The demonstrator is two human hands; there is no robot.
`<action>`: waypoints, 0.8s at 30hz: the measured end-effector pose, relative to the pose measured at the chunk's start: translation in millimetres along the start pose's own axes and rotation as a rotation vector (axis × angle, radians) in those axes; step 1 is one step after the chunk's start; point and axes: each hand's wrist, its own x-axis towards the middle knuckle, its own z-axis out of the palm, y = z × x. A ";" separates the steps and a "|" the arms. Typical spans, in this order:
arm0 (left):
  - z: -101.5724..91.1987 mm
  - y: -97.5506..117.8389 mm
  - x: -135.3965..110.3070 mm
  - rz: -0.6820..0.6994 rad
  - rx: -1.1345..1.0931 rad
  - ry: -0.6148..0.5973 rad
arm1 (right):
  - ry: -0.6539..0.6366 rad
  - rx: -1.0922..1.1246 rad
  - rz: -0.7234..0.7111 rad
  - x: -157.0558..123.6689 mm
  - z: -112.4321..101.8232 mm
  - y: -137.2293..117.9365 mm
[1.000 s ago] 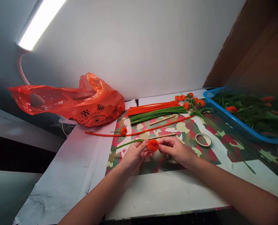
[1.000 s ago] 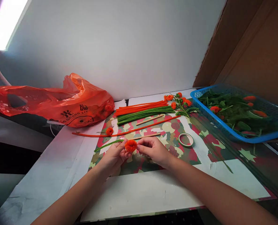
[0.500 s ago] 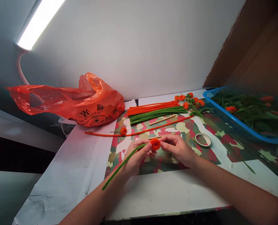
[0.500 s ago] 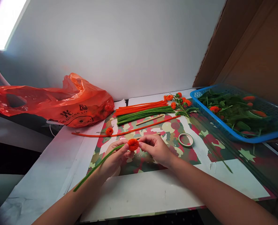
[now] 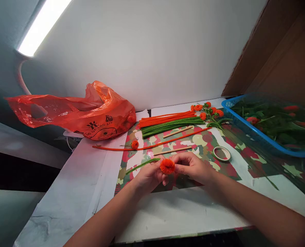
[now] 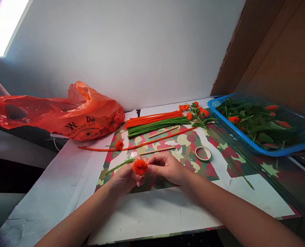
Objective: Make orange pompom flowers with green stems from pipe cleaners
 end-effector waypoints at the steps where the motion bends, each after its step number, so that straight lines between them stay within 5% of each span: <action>1: 0.0 0.6 -0.2 -0.023 0.002 -0.025 | 0.002 -0.011 0.012 0.1 0.1 -0.7; 4: 1.4 4.3 -0.2 -0.048 0.015 -0.007 | 0.068 -0.088 0.054 -0.1 -2.3 -2.4; 7: 2.6 10.6 0.6 -0.034 0.052 0.181 | 0.170 -0.219 0.051 -0.8 -6.2 -4.1; 12: 4.1 18.8 -1.7 0.073 0.222 0.427 | 0.267 -0.603 -0.172 -2.4 -6.3 -6.5; 15: 10.7 17.5 -7.0 0.266 0.490 0.353 | 0.233 -1.026 -0.449 -3.6 -5.4 -6.0; 17: 15.3 14.5 -10.2 0.232 0.619 0.231 | 0.165 -1.227 -0.602 -3.9 -6.3 -4.4; 24: 14.6 8.7 -11.9 0.215 1.010 0.099 | 0.209 -1.530 -0.807 -3.1 -12.1 2.5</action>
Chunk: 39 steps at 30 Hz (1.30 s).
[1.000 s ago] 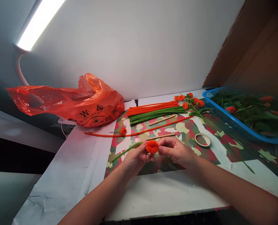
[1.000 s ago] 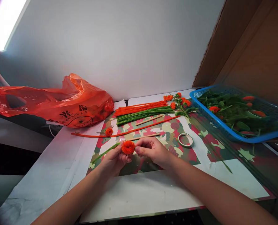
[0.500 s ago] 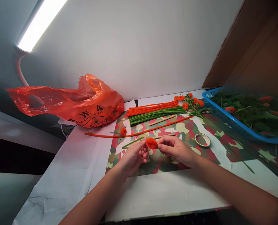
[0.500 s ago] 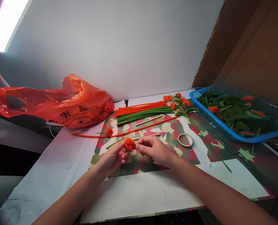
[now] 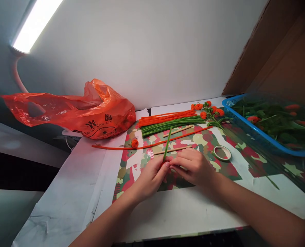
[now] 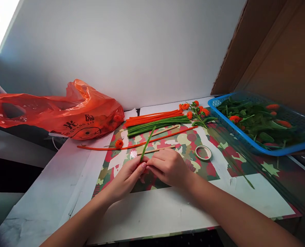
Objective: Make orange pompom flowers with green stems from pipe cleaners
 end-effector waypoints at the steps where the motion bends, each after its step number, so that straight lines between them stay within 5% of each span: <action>1: -0.7 -0.2 0.2 0.004 0.038 -0.014 | 0.020 -0.027 -0.014 0.1 -0.2 -0.3; 5: -3.0 1.8 -0.7 -0.013 0.053 -0.089 | 0.088 -0.108 0.013 2.0 -4.6 -3.4; 8: -3.7 0.8 -1.0 -0.078 -0.079 -0.117 | -0.011 -0.096 0.040 3.0 -7.6 -3.5; 16: -0.6 -16.4 7.2 -0.189 -0.484 0.042 | -0.105 -0.003 0.034 3.5 -2.7 -2.3; 23: 5.7 -19.6 12.1 -0.237 -0.561 0.119 | -0.170 0.198 0.095 -0.6 2.9 -7.0; 30: -4.4 -13.1 16.1 -0.429 -0.783 0.137 | -0.148 0.261 0.402 12.8 -27.4 5.4; 39: -4.9 -13.1 16.2 -0.445 -0.908 0.033 | -0.240 0.107 0.081 5.9 -3.1 -0.8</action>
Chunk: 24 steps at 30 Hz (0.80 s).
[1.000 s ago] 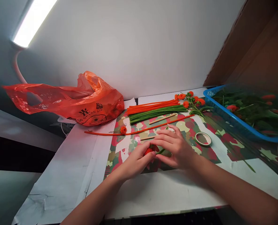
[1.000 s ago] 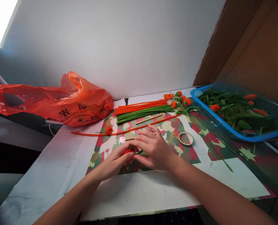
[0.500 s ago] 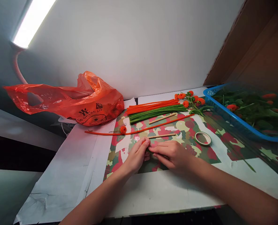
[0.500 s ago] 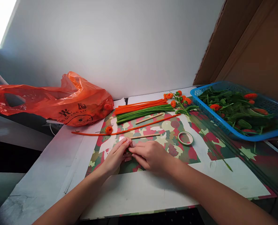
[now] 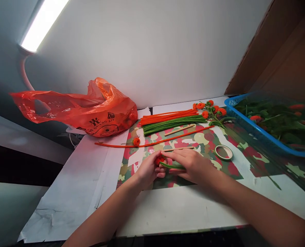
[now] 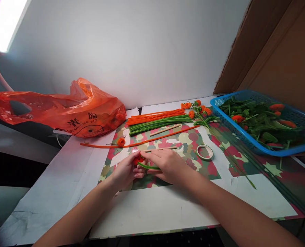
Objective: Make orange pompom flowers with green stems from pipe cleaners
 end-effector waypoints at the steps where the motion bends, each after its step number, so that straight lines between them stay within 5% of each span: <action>1: 0.6 -1.1 0.3 0.011 0.012 0.005 | 0.028 -0.027 -0.017 0.0 4.0 -0.2; 9: 8.1 -2.4 -2.5 0.009 0.079 -0.015 | 0.161 0.022 -0.048 -1.5 2.5 -1.5; 17: 6.1 -9.7 -2.3 0.099 0.226 -0.177 | 0.317 0.258 0.370 5.1 -3.0 -9.9; 24: 2.0 -8.1 -1.7 0.069 0.218 -0.234 | 0.299 0.256 0.423 5.3 -7.8 -8.7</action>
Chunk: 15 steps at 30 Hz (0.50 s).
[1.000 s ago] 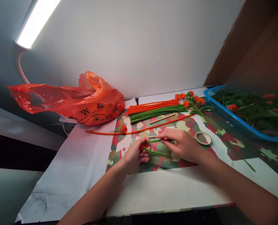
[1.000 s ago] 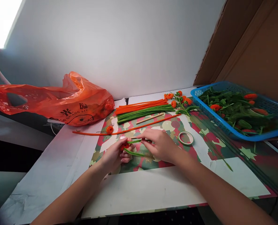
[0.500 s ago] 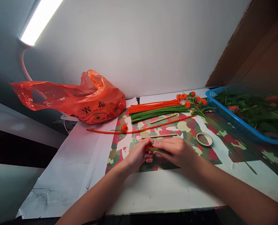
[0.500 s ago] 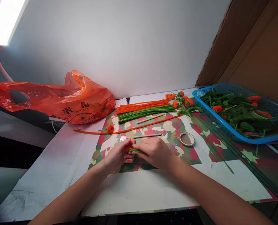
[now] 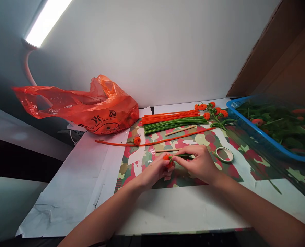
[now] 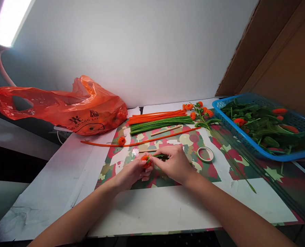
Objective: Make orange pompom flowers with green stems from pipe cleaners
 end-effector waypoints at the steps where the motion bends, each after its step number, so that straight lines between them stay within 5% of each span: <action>1: -0.7 1.1 -0.1 -0.012 -0.020 -0.003 | -0.029 0.019 -0.005 0.5 -2.9 -0.9; 10: -2.7 4.9 -0.8 -0.095 -0.082 -0.062 | -0.381 0.198 0.055 2.0 -19.2 -5.2; 15: -2.0 3.0 -1.1 -0.109 -0.023 -0.089 | -0.249 0.059 -0.173 -4.6 -1.1 -1.3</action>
